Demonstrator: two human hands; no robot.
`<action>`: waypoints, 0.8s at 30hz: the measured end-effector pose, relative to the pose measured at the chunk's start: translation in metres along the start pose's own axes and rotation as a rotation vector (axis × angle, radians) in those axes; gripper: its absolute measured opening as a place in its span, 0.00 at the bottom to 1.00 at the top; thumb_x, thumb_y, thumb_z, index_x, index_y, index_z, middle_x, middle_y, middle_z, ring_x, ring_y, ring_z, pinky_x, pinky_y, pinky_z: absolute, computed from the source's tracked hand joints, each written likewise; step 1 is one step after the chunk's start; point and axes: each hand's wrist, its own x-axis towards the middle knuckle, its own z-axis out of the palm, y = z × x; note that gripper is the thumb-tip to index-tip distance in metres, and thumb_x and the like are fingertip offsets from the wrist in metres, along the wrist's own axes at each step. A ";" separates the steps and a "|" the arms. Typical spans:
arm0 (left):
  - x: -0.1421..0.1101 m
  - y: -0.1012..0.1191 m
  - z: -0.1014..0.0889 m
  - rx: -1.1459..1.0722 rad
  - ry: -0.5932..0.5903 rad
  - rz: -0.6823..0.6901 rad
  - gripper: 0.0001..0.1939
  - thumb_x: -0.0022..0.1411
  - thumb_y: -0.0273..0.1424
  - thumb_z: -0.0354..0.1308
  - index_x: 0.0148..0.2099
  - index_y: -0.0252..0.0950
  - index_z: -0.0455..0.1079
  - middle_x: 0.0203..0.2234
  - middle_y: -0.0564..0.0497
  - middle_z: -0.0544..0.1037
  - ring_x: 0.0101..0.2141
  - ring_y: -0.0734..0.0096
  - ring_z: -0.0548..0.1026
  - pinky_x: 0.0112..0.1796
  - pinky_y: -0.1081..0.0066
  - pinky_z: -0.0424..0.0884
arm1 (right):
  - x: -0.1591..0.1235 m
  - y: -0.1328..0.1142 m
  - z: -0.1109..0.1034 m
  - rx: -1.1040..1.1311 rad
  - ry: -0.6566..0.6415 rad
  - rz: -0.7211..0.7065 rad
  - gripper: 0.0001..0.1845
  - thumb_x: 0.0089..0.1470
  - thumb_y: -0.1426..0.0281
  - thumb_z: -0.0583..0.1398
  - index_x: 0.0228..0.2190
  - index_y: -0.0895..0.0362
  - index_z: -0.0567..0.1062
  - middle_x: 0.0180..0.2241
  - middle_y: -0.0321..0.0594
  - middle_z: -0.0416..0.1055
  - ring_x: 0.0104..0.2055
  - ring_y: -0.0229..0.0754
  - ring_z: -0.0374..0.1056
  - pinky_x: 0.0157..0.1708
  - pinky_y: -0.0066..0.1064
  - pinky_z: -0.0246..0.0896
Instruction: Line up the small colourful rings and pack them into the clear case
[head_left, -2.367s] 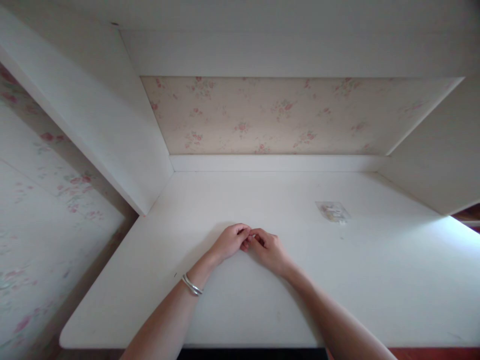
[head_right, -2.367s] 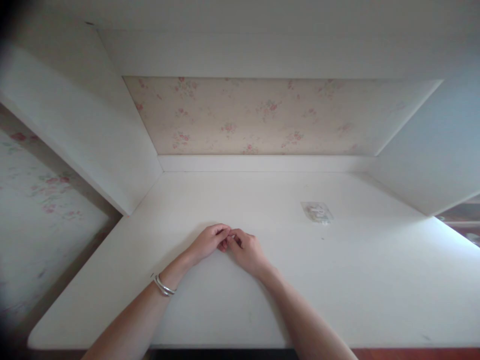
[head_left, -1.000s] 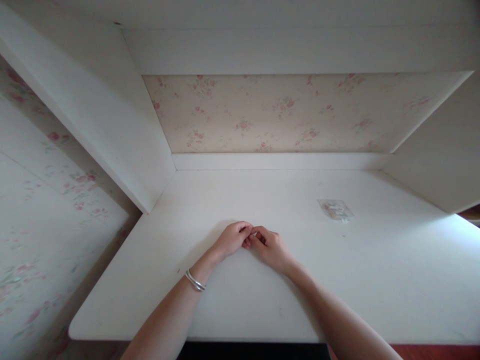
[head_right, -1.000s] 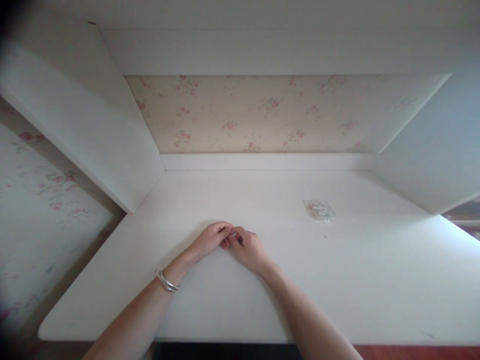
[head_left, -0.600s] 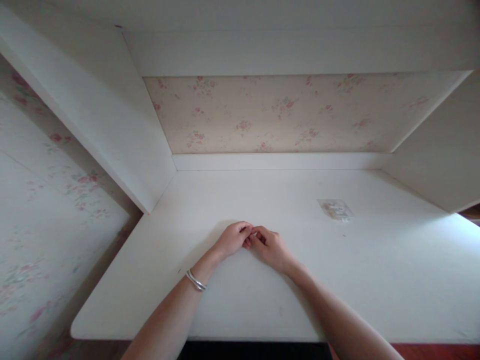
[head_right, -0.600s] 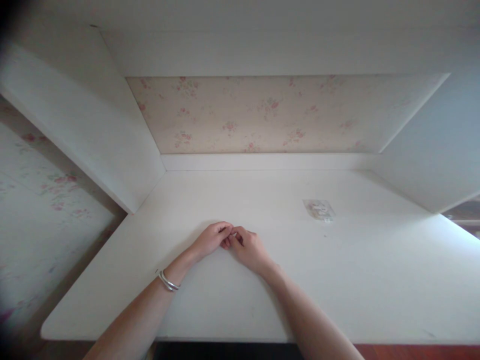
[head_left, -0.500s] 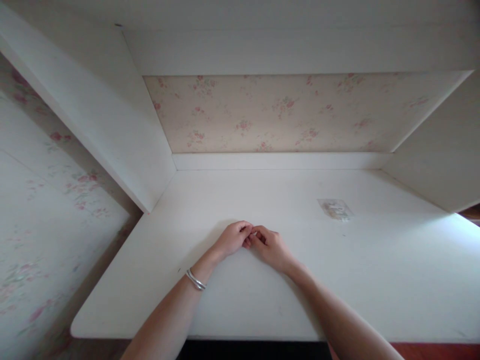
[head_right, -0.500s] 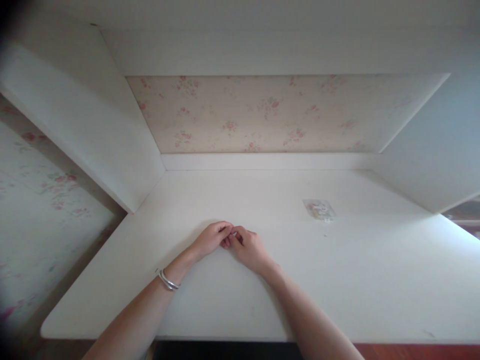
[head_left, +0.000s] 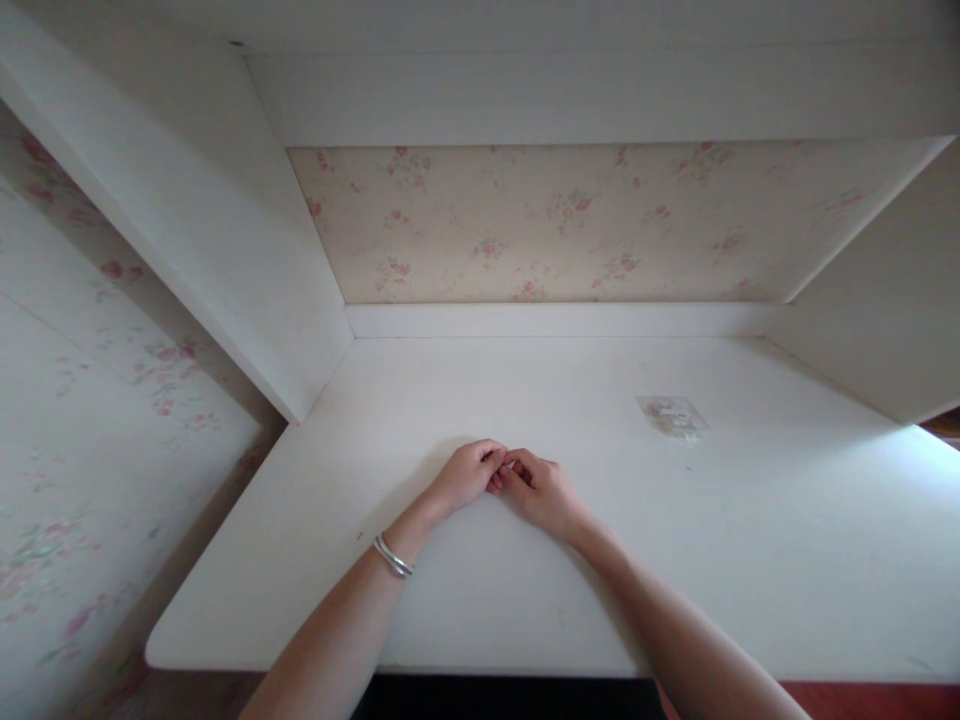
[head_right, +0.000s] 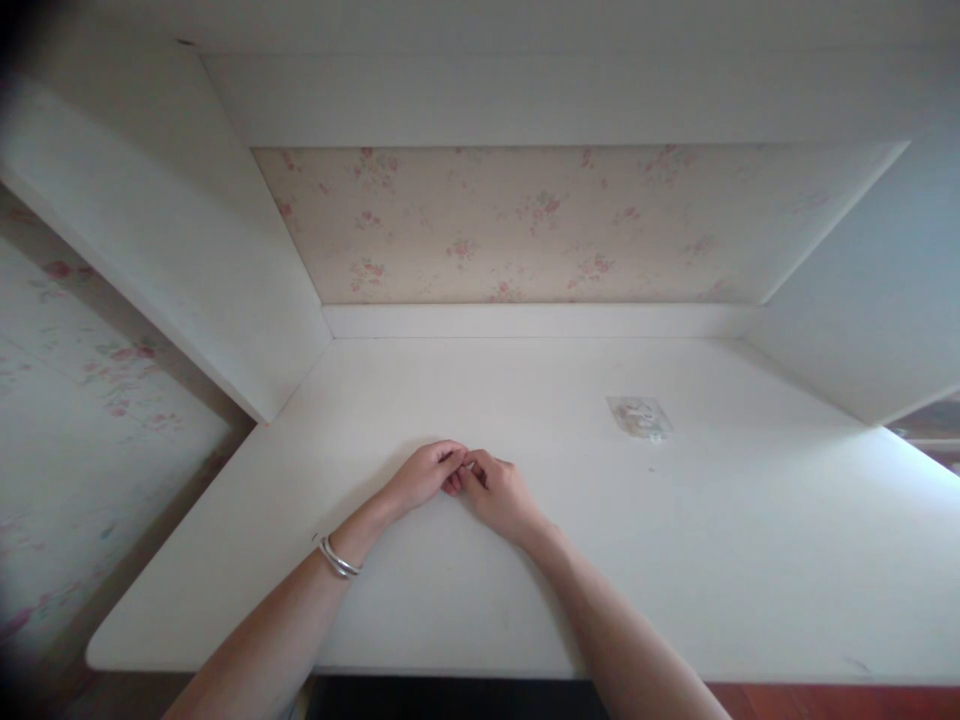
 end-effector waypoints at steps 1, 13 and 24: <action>0.000 0.000 0.000 0.003 0.003 0.003 0.20 0.58 0.47 0.52 0.32 0.33 0.67 0.20 0.53 0.69 0.21 0.74 0.69 0.24 0.73 0.68 | 0.000 0.000 0.000 -0.006 0.001 0.001 0.11 0.57 0.68 0.52 0.38 0.56 0.72 0.25 0.34 0.72 0.24 0.33 0.63 0.26 0.25 0.55; 0.000 -0.001 0.000 0.035 -0.001 0.021 0.20 0.59 0.47 0.50 0.31 0.33 0.66 0.21 0.52 0.69 0.21 0.75 0.69 0.23 0.75 0.68 | 0.001 -0.001 0.000 -0.018 0.000 0.013 0.11 0.56 0.69 0.52 0.37 0.56 0.73 0.26 0.35 0.73 0.25 0.34 0.64 0.26 0.25 0.55; -0.001 -0.002 0.001 0.057 0.015 0.013 0.19 0.60 0.46 0.50 0.32 0.34 0.67 0.21 0.53 0.70 0.22 0.73 0.70 0.24 0.72 0.69 | 0.000 -0.002 -0.001 -0.009 -0.007 0.003 0.10 0.56 0.70 0.53 0.37 0.55 0.73 0.26 0.34 0.73 0.25 0.33 0.64 0.27 0.25 0.55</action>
